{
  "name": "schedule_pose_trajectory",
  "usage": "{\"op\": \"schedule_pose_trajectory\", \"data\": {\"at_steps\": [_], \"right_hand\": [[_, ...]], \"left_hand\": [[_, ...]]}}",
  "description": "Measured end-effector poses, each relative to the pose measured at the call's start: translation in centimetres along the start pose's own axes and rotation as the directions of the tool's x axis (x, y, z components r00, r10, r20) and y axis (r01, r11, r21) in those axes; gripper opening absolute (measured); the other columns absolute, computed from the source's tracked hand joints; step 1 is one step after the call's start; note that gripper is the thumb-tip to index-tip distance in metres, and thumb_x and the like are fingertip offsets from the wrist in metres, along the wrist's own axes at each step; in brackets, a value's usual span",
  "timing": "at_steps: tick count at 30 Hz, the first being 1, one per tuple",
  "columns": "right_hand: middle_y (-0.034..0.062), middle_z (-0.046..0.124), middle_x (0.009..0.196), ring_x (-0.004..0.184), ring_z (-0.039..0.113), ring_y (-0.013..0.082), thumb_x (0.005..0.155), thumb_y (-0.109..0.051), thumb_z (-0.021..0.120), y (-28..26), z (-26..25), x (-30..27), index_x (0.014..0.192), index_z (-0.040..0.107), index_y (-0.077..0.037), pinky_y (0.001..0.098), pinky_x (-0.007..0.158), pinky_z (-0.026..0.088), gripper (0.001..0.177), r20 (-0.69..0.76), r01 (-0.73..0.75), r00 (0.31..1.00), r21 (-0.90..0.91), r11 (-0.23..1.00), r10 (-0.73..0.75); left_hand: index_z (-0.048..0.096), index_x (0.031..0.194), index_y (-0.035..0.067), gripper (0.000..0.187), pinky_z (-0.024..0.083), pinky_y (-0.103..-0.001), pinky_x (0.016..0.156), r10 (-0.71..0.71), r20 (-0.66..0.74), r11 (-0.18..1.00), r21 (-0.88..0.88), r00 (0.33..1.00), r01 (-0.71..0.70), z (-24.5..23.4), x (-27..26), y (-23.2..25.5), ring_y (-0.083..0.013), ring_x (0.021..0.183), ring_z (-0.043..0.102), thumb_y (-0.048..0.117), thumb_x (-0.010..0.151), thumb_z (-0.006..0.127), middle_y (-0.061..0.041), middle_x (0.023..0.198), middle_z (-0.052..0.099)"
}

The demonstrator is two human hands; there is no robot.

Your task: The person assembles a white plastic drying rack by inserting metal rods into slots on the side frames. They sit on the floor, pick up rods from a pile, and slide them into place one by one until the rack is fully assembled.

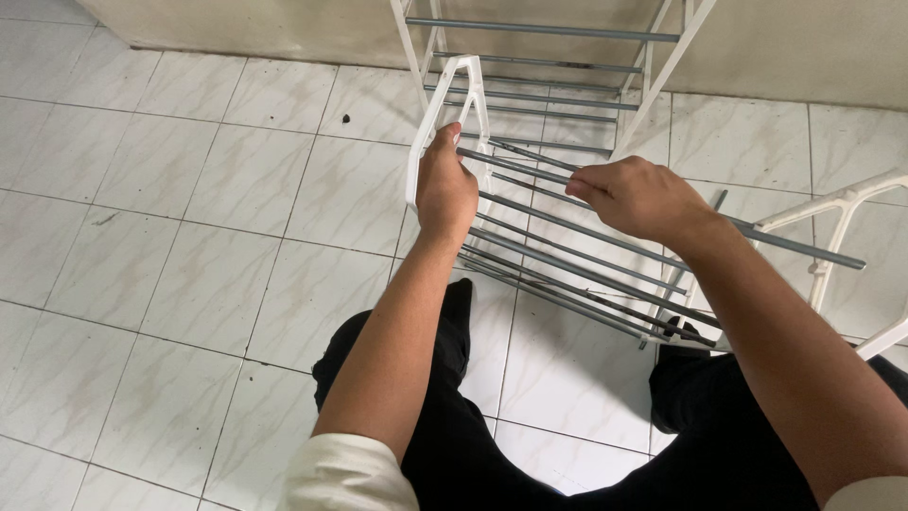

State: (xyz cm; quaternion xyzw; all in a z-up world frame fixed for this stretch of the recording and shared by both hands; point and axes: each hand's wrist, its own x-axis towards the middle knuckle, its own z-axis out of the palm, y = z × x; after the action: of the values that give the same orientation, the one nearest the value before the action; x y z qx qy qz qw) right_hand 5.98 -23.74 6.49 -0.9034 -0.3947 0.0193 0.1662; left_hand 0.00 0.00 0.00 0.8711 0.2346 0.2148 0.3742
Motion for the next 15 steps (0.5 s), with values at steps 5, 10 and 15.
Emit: {"op": "schedule_pose_trajectory", "data": {"at_steps": [5, 10, 15], "right_hand": [[0.0041, 0.077, 0.09, 0.072, 0.072, 0.0221, 0.1, -0.038, 0.069, -0.7, -0.1, -1.0, 0.105, 0.077, -0.01, 0.0363, 0.062, 0.059, 0.03, -0.134, 0.097, 0.984, -0.137, 0.986, -0.116], [0.0008, 0.072, 0.081, 0.076, 0.071, 0.0148, 0.103, -0.028, 0.067, -1.2, 0.8, -1.7, 0.097, 0.075, -0.009, 0.0296, 0.061, 0.057, 0.022, -0.226, 0.265, 0.868, -0.543, 0.797, -0.443], [0.0035, 0.072, 0.075, 0.069, 0.07, 0.0192, 0.104, -0.028, 0.067, -1.5, 1.3, -0.9, 0.086, 0.073, -0.011, 0.0337, 0.062, 0.057, 0.026, -0.18, 0.234, 0.934, -0.346, 0.909, -0.309]], "left_hand": [[0.056, 0.138, 0.011, 0.052, 0.056, -0.037, 0.095, -0.019, 0.033, 0.999, 0.05, 0.999, 0.018, -0.7, -0.6, 0.7, -0.0246, 0.111, 0.069, -0.01, 0.09, 0.057, -0.011, 0.128, 0.068], [0.055, 0.139, 0.011, 0.053, 0.055, -0.037, 0.096, -0.029, 0.033, 0.999, 0.028, 0.999, 0.028, -1.0, -1.1, 0.8, -0.0246, 0.113, 0.068, -0.01, 0.09, 0.056, -0.012, 0.13, 0.066], [0.057, 0.137, 0.01, 0.047, 0.054, -0.038, 0.097, -0.006, 0.004, 0.998, 0.06, 1.0, 0.006, -1.3, -1.2, 0.3, -0.0261, 0.113, 0.068, -0.007, 0.093, 0.055, -0.011, 0.132, 0.067]]}}
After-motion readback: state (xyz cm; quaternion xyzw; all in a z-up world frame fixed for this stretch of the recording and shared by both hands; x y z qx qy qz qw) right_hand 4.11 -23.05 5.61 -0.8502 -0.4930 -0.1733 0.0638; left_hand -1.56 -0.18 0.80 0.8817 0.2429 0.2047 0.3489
